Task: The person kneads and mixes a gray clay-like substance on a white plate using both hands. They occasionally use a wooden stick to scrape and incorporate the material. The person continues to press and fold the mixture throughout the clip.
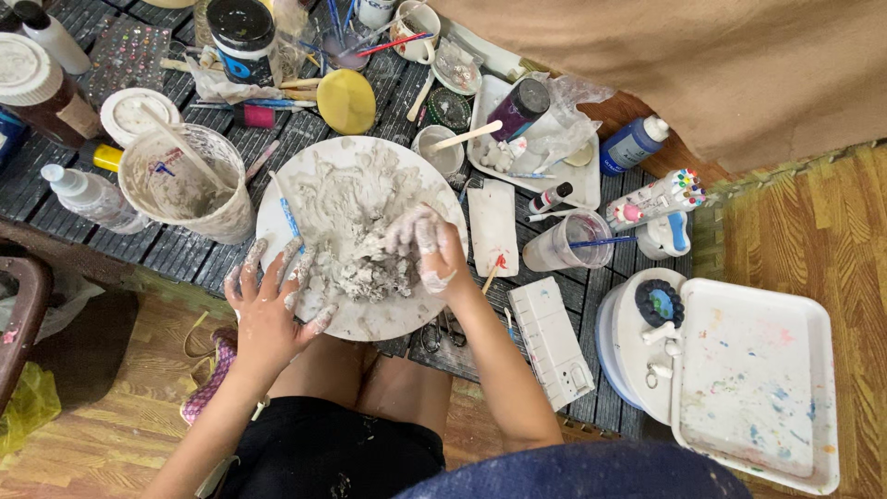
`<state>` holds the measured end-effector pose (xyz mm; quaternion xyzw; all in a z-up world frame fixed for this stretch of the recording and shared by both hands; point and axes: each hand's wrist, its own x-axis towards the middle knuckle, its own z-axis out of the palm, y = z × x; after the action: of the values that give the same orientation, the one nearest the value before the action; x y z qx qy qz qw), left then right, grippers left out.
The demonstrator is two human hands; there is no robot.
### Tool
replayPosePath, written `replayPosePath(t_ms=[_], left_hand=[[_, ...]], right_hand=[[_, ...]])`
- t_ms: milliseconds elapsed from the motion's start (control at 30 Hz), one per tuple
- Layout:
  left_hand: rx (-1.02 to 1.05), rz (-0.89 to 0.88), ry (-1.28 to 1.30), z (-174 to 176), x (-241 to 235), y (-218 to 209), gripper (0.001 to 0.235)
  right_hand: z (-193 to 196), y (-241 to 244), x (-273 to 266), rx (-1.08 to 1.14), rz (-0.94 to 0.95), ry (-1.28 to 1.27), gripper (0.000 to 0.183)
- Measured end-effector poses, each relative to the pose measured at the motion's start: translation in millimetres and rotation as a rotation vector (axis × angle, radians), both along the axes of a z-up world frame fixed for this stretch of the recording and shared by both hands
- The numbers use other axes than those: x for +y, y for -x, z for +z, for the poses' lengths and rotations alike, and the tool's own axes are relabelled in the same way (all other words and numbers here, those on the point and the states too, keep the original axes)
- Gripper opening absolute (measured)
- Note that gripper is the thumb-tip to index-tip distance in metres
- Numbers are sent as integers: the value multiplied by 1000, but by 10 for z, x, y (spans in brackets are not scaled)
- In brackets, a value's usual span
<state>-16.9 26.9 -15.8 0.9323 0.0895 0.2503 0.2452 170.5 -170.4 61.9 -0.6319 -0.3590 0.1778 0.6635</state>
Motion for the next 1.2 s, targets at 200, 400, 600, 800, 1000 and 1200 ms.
replayPosePath(t_ms=[200,400,600,800,1000,1200], left_hand=[[8,-12,13,-77,27,19,61],[6,-4,23,-126,36,-3,63],[32,-1,7,-21,22,4,62],[23,4,-24,85,-17,48,67],[70,33,5,63,-100,79,63],[97,63,-49,5,-115,75,59]], right_hand=[[-80,-84,-200,66,-98,-214,37],[48,204,-244,-162,-205,-288,41],[-229,493,-91,-191,-221,-220,41],[-390,274,-94,-38,-414,-155,42],[20,167,-146,-85,-273,156,42],[376,352,-206,-262,-303,-177,37]])
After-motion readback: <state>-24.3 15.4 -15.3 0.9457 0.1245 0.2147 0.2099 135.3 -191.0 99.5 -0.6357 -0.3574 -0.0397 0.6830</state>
